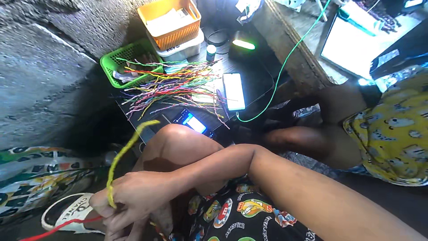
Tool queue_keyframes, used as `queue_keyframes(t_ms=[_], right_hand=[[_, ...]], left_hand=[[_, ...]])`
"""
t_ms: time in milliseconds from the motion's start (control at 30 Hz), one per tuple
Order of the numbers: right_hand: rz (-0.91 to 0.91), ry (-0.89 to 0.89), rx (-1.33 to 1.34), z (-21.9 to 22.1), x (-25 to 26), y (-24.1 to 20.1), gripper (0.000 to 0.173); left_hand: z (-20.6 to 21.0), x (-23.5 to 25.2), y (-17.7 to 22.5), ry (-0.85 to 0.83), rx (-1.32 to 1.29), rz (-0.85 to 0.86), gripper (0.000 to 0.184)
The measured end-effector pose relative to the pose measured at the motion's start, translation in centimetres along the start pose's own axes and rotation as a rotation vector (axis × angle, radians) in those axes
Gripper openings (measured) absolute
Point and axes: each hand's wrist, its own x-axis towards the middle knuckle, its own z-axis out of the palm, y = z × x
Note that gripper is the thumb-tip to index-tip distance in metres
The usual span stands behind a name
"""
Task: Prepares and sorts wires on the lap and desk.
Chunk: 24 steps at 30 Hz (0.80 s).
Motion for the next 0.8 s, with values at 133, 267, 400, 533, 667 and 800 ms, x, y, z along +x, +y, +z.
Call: queue_keyframes(t_ms=[133,267,400,533,667,800], right_hand=[[-0.007,-0.002,-0.023,-0.1,0.1,0.0,0.018],[0.001,-0.01,-0.013,-0.1,0.0,-0.2,0.018],[0.042,-0.062,-0.004,-0.2,0.0,-0.5,0.021],[0.039,-0.063,0.006,-0.2,-0.1,-0.5,0.018],[-0.007,-0.018,-0.004,-0.1,0.0,-0.2,0.018],[-0.066,0.034,0.025,0.1,-0.1,0.1,0.019]], left_hand=[[-0.4,-0.4,-0.1,-0.075,-0.032,0.006,0.015],[-0.7,-0.7,-0.5,-0.137,-0.136,0.051,0.021],[-0.8,-0.6,-0.1,-0.222,-0.2,0.027,0.019],[-0.9,-0.4,-0.4,-0.245,-0.231,0.019,0.018],[-0.3,-0.4,-0.5,-0.127,-0.16,-0.003,0.015],[0.6,-0.4,-0.4,0.013,-0.093,-0.002,0.027]])
